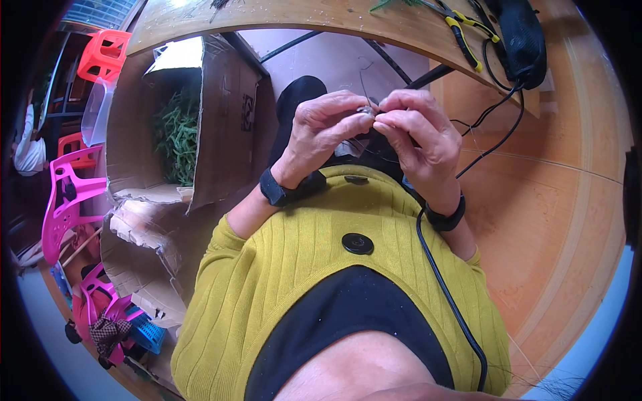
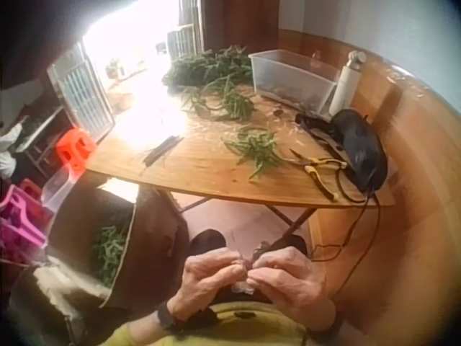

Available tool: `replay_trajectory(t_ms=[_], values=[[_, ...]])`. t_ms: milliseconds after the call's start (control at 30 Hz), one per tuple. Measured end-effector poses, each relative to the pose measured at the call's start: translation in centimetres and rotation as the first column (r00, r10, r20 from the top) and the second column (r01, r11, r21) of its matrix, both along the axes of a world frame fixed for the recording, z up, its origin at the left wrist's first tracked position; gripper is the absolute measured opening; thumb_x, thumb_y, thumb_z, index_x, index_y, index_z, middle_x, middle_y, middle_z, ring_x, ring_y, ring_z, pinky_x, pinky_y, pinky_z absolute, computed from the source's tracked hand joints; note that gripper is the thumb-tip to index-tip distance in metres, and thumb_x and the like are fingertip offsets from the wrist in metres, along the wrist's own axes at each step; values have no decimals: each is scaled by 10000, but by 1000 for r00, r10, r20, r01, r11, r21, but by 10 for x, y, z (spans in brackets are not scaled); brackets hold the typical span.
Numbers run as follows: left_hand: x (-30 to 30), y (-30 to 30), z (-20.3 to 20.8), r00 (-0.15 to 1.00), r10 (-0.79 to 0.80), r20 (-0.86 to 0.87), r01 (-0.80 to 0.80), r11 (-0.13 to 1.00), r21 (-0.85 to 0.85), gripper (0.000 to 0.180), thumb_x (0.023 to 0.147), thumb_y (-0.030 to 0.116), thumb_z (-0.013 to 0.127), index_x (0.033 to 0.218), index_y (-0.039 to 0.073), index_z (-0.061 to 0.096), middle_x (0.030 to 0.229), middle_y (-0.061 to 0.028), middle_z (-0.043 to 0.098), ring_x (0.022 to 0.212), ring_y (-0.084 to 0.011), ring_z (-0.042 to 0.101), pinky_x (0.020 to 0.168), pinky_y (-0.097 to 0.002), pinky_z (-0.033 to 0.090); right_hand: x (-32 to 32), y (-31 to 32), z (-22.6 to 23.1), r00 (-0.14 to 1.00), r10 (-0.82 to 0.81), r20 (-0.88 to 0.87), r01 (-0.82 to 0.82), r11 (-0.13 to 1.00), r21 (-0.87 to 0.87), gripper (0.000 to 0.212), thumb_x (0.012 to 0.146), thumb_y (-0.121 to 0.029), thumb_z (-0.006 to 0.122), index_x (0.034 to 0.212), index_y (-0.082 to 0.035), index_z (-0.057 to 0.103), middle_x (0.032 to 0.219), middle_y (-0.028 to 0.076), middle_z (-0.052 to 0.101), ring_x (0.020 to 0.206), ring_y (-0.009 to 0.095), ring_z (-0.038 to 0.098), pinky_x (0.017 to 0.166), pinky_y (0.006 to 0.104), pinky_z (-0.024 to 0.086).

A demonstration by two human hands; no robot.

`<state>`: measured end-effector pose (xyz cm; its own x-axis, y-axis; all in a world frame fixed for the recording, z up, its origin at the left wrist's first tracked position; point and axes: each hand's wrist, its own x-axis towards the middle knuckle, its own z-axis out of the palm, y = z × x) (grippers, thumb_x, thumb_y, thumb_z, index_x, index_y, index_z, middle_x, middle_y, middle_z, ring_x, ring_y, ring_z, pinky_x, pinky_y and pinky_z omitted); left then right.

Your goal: Assembling artificial plant branches by wiring small stems together using pliers.

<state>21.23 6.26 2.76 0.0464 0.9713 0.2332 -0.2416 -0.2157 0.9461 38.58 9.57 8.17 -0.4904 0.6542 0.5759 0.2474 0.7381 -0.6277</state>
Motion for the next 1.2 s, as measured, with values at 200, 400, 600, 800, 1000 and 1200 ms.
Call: replay_trajectory(t_ms=[200,400,600,800,1000,1200], values=[[-7,2,5,934,36,-355,54,969,242,170,866,26,649,1020,-45,662,861,-46,621,752,-103,585,668,-210,488,-4,10,4,996,-38,-74,6,921,-389,51,815,1,691,849,7,653,955,99,648,820,163,621,731,261,514],[-2,-3,1,990,-137,26,138,989,-59,181,870,54,666,1032,-27,673,827,-36,633,702,-78,590,612,-198,497,-3,7,-2,979,-25,-204,-108,782,-613,11,861,26,640,868,28,647,932,104,662,840,130,613,763,249,517],[-2,-2,2,991,-113,65,122,982,-143,205,858,62,684,1044,-24,674,833,-28,632,706,-72,587,632,-198,499,-6,5,-9,974,-54,-222,-75,842,-535,26,861,41,632,883,35,644,915,114,663,844,130,616,774,248,521],[1,-1,10,988,-86,131,119,954,-275,224,836,39,702,1045,-35,667,887,-28,628,786,-78,595,706,-205,507,-9,3,-7,971,-113,-210,-13,853,-521,33,861,37,636,889,33,654,910,105,672,844,125,622,785,241,523],[5,4,-4,998,-58,-40,55,996,-70,225,830,47,711,1036,-32,669,886,-20,616,793,-77,598,697,-199,507,-8,1,-8,968,-161,-194,31,841,-541,48,860,34,639,901,28,664,910,99,679,837,123,628,778,242,528],[0,3,6,992,-113,53,120,984,-135,199,837,51,696,1019,-28,680,895,-35,601,765,-88,583,721,-208,495,-9,1,-10,965,-152,-213,26,865,-501,46,865,32,632,897,25,665,917,103,680,833,125,631,772,244,534]])
